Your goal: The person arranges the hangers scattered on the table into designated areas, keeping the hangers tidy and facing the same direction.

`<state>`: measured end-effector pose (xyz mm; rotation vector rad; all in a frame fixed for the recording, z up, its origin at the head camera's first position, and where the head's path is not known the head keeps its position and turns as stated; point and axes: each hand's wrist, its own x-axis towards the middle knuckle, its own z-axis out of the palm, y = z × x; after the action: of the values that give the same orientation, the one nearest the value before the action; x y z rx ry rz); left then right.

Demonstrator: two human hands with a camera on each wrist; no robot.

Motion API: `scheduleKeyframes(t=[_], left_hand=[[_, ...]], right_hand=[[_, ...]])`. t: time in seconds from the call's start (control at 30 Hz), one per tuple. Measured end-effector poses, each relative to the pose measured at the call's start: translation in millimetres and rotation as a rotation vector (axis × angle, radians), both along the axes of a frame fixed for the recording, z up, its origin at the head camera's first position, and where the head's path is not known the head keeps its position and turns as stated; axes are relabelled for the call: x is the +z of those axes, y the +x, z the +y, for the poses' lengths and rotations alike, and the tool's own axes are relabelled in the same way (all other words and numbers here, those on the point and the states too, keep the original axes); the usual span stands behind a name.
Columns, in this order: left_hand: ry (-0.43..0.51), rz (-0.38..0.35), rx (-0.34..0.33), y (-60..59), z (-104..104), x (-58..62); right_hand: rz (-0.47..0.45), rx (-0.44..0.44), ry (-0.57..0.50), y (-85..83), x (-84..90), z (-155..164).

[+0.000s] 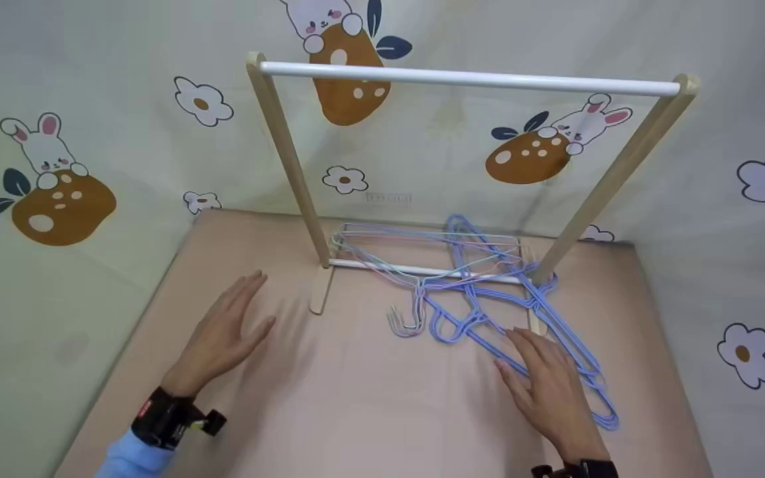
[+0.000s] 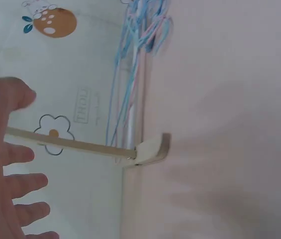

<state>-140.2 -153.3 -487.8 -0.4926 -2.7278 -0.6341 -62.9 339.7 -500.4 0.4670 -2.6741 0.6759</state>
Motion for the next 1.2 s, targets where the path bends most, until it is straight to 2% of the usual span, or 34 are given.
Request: scheduleKeyframes(t=[0.07, 0.13, 0.27, 0.43, 0.57, 0.83, 1.03, 1.2], left_hand=[[0.034, 0.003, 0.012, -10.4, -2.1, 7.2], [0.102, 0.013, 0.030, -29.4, -5.1, 21.2], [0.200, 0.041, 0.045, -60.7, -2.7, 48.3], [0.236, 0.088, 0.013, -85.0, 11.6, 75.0], [0.245, 0.115, -0.006, -94.9, 25.0, 87.8], [0.267, 0.143, -0.050, -107.8, 48.4, 103.8], [0.306, 0.164, -0.082, -115.4, 59.7, 113.9], [0.338, 0.174, -0.076, -119.0, 64.7, 119.1]], right_hand=[[0.000, -0.007, -0.004, -4.4, -2.4, -2.0], [-0.013, -0.029, -0.007, -10.6, -6.1, -6.0], [-0.098, -0.042, -0.003, -24.4, -13.4, -14.7], [-0.143, -0.024, -0.012, -44.0, -18.5, -23.6], [-0.136, -0.009, -0.022, -54.6, -21.9, -28.4], [-0.127, -0.014, -0.016, -68.1, -27.4, -37.7], [-0.093, -0.001, -0.021, -83.1, -33.1, -52.0], [-0.119, -0.001, -0.039, -97.2, -40.5, -62.8]])
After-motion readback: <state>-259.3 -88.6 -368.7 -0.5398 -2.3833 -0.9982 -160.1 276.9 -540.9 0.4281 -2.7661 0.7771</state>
